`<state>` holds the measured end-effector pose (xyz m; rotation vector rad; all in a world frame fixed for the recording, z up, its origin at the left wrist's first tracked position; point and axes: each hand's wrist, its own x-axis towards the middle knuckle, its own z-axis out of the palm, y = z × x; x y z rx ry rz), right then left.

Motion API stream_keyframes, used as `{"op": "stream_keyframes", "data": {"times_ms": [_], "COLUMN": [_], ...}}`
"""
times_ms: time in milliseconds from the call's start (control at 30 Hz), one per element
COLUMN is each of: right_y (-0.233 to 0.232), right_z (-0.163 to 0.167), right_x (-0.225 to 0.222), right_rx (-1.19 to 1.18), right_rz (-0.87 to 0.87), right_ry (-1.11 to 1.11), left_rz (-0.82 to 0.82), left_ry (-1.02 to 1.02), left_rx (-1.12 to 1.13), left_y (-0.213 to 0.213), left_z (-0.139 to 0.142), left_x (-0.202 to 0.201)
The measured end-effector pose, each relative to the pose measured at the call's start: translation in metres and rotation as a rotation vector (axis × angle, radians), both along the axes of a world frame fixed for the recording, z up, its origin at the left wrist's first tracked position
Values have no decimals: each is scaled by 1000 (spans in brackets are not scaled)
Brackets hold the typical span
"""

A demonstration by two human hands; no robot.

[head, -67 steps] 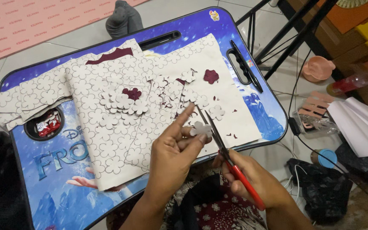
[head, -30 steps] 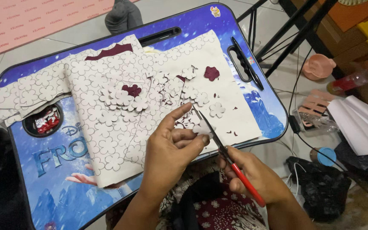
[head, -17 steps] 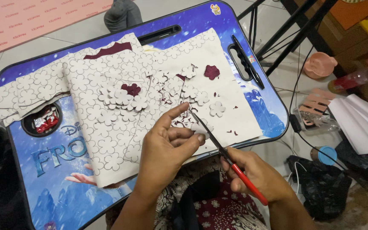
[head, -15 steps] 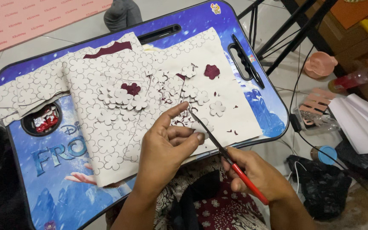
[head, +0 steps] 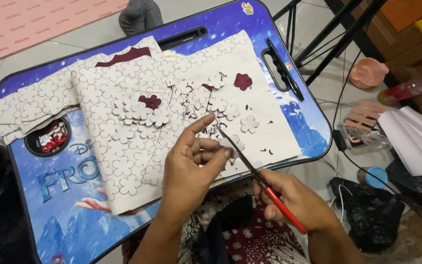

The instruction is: The person sits on the floor with a tray on their lap holding sheets of white felt printed with flower outlines. They use red-handled scissors to cut out small flower shapes one at a time, trimming scraps and setting finished cut flowers onto a pile on the tray.

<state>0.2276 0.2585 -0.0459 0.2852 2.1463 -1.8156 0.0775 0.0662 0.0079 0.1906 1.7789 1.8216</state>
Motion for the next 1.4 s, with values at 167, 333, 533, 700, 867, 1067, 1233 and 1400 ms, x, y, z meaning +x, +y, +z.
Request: {"op": "stream_keyframes", "data": {"times_ms": [167, 333, 533, 700, 867, 1067, 1233, 1400], "right_y": [-4, -16, -35, -37, -38, -32, -28, -22], "right_z": [4, 6, 1, -2, -4, -6, -13, -21], "right_x": [-1, 0, -4, -4, -4, -3, -2, 3], "right_rx": [38, -108, -366, -334, -327, -226, -177, -97], "right_rz": [30, -58, -156, -169, -196, -154, -146, -137], "right_ry": [100, 99, 121, 123, 111, 141, 160, 154], "left_rz": [15, 8, 39, 41, 44, 33, 37, 53], "left_ry": [-23, -66, -219, -237, -177, -192, -173, -135], "left_rx": [157, 304, 474, 478, 465, 468, 420, 393], "left_y": [5, 11, 18, 19, 19, 20, 18, 14], "left_z": [-10, -32, -50, -53, -53, -52, -51, -55], "left_x": [13, 22, 33, 33, 34, 34, 32, 31]}}
